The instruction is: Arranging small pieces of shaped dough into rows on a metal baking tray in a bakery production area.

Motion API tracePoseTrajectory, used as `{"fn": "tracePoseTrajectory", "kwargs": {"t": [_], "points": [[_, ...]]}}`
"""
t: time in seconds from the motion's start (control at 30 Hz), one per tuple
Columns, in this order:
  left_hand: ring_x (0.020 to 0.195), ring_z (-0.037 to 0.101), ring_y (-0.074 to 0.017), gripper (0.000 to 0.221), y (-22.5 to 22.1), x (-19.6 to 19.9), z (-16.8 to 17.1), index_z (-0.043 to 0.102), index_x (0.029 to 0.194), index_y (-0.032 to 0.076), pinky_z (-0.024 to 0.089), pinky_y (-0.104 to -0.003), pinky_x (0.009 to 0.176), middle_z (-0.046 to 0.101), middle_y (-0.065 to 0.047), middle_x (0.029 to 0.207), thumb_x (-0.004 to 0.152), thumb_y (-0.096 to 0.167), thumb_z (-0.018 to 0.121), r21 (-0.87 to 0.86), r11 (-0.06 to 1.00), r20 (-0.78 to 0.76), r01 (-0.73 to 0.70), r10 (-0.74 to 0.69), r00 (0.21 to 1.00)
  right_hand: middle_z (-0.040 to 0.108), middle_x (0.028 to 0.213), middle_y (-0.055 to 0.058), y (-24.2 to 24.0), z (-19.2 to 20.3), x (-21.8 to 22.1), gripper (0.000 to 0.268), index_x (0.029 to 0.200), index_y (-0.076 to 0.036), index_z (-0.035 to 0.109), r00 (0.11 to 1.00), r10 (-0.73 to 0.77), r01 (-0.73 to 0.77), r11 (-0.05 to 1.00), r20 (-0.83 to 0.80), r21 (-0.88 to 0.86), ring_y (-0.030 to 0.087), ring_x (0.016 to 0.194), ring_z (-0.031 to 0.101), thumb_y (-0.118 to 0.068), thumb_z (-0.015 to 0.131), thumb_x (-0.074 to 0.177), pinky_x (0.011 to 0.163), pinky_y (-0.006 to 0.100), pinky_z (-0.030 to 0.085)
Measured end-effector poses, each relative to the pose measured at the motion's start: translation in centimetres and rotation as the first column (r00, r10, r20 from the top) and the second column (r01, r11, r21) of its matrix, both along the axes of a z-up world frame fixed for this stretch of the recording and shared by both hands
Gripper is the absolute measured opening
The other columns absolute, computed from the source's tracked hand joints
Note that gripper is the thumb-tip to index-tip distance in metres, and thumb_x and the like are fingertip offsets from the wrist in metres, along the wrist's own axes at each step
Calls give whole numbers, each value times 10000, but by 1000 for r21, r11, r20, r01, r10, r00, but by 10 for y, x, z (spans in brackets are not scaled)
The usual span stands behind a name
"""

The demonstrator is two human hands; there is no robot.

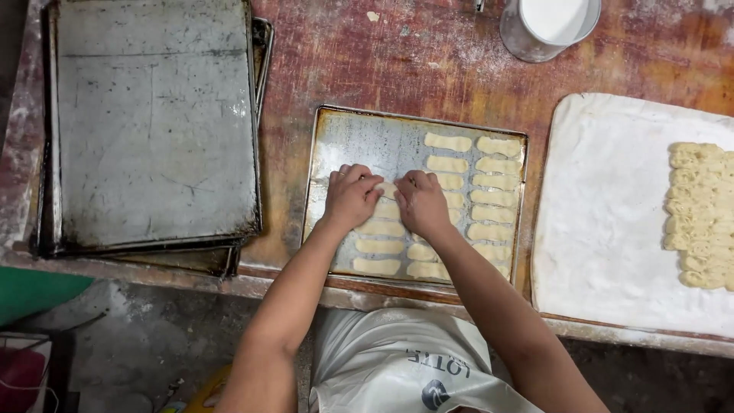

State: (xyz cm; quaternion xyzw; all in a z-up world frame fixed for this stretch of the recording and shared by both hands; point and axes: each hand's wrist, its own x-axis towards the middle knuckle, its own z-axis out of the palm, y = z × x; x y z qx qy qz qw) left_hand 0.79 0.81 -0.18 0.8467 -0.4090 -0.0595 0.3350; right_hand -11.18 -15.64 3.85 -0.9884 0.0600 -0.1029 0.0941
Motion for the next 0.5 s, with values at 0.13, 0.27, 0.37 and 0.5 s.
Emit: {"fn": "tracePoseTrajectory", "kwargs": {"t": [0.13,0.27,0.37,0.5], "points": [[1007,532,-242,290,0,4,4,731,1132,294,442,-433,871,612,32,1004,854,347,670,-58,994,15,94,-93,996,631,1005,41,4,-14,2,291,1037,-167,734,999,-23,24,1000,-33,18,283,973,588,-381,586,905,792,406,489],[945,550,-214,115,1,12,-13,752,906,273,432,-388,809,629,49,929,856,321,660,-144,981,113,128,-112,987,626,1001,-41,9,-24,0,157,836,-226,726,992,-81,86,995,96,-54,242,997,551,-360,648,861,766,381,448],[983,556,-219,146,7,15,-16,751,913,265,430,-388,829,644,45,1006,864,357,650,-161,973,149,163,-139,979,630,1016,-45,15,-18,-3,133,828,-241,730,982,-82,104,986,169,-128,229,1022,529,-341,649,862,786,373,418],[1406,364,-368,600,17,-4,64,399,1498,126,287,-531,1136,450,-155,1504,1032,504,376,80,955,-132,285,-273,953,325,1592,130,53,54,0,569,1526,-120,363,853,-163,165,985,-496,-42,396,1481,160,-400,343,1031,1169,558,165]]}}
